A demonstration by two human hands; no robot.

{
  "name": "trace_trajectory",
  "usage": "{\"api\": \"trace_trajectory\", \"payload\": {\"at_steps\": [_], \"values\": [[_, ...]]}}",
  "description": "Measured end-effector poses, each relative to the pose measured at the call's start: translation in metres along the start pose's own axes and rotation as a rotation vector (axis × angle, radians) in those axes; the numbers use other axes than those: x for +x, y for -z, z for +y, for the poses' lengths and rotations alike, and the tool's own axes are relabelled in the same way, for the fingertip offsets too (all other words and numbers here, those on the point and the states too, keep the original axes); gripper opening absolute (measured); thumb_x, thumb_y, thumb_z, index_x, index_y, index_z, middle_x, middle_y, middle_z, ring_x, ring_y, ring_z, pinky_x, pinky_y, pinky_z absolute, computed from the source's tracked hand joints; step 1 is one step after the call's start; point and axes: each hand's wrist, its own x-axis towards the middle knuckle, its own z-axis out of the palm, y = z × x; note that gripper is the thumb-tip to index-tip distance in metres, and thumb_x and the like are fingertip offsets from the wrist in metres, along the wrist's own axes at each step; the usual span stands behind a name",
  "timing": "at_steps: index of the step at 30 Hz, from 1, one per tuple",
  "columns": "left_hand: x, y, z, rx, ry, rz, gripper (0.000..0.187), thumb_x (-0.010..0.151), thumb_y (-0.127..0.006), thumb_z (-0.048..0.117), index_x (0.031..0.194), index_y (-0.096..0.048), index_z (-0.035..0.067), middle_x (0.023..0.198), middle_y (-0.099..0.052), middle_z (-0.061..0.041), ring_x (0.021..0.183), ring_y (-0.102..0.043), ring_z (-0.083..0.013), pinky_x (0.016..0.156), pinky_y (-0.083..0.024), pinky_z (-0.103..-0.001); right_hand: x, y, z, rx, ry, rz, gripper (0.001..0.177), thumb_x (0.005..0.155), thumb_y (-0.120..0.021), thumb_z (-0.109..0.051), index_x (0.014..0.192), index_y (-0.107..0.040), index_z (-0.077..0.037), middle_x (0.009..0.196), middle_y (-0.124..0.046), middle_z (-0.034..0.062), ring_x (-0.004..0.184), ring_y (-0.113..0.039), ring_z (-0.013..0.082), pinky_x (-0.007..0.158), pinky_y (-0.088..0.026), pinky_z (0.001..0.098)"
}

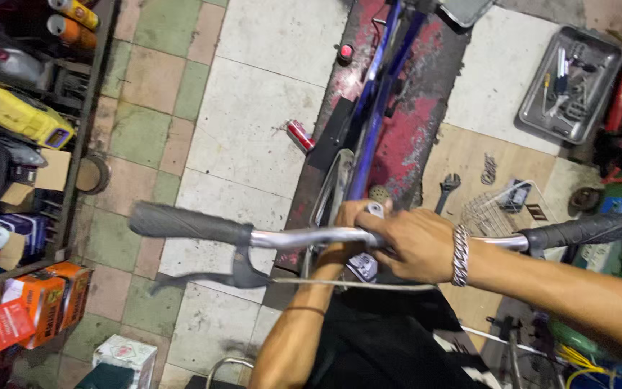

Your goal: The person removes the handlebar from a blue bicycle using a wrench and a hammer. They then use the hammer to tap the stem area and a wrench to loosen the headset bolts on the bicycle frame.

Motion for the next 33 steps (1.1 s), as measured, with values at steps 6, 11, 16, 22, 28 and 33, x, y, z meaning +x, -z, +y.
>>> {"api": "trace_trajectory", "payload": {"at_steps": [6,11,16,22,28,33], "values": [[0.002,0.003,0.003,0.025,-0.013,0.010,0.032,0.091,-0.069,0.030,0.102,-0.066,0.000,0.092,-0.071,-0.015,0.086,-0.069,-0.0248,0.076,-0.053,-0.040,0.004,0.010,-0.003,-0.034,-0.033,-0.011,0.031,0.086,-0.069,-0.027,0.110,-0.053,-0.019,0.063,-0.068,0.0117,0.063,-0.069,0.0371,0.056,-0.052,0.0522],[-0.005,-0.003,-0.006,0.036,0.005,-0.014,0.032,0.092,-0.069,0.031,0.101,-0.066,0.000,0.091,-0.070,-0.016,0.085,-0.069,-0.0256,0.075,-0.053,-0.041,-0.002,0.017,-0.003,-0.034,-0.062,-0.061,0.064,0.085,-0.068,-0.033,0.144,-0.044,-0.029,0.072,-0.070,0.0130,0.065,-0.070,0.0374,0.058,-0.054,0.0520],[0.000,0.004,-0.028,0.109,0.017,-0.047,0.033,0.092,-0.069,0.032,0.099,-0.066,0.000,0.090,-0.070,-0.016,0.083,-0.068,-0.0265,0.075,-0.053,-0.041,-0.029,0.046,0.026,0.094,-0.090,-0.018,0.070,0.086,-0.067,-0.047,0.149,-0.043,-0.028,0.080,-0.075,0.0115,0.068,-0.073,0.0347,0.064,-0.057,0.0478],[0.000,0.002,-0.026,0.140,-0.040,0.001,0.033,0.094,-0.068,0.033,0.098,-0.066,0.000,0.089,-0.070,-0.016,0.082,-0.068,-0.0275,0.074,-0.053,-0.041,-0.062,0.027,0.032,-0.208,-0.323,-0.104,0.047,0.095,-0.056,-0.061,0.119,-0.070,-0.024,0.077,-0.074,0.0159,0.077,-0.071,0.0353,0.073,-0.056,0.0458],[0.008,0.000,-0.021,0.142,-0.059,0.078,0.034,0.095,-0.068,0.034,0.096,-0.066,0.000,0.088,-0.069,-0.016,0.081,-0.068,-0.0285,0.074,-0.052,-0.042,-0.065,0.019,0.032,0.001,-0.030,0.242,0.042,0.090,-0.059,-0.041,0.129,-0.072,-0.029,0.078,-0.073,0.0150,0.068,-0.070,0.0380,0.062,-0.054,0.0491],[0.004,0.000,-0.020,0.164,-0.059,0.065,0.035,0.096,-0.068,0.035,0.095,-0.066,0.000,0.087,-0.069,-0.016,0.080,-0.067,-0.0293,0.073,-0.052,-0.042,-0.059,0.015,0.035,0.026,-0.093,0.175,0.039,0.092,-0.063,-0.039,0.129,-0.072,-0.028,0.087,-0.075,0.0169,0.077,-0.071,0.0375,0.071,-0.057,0.0477]]}}
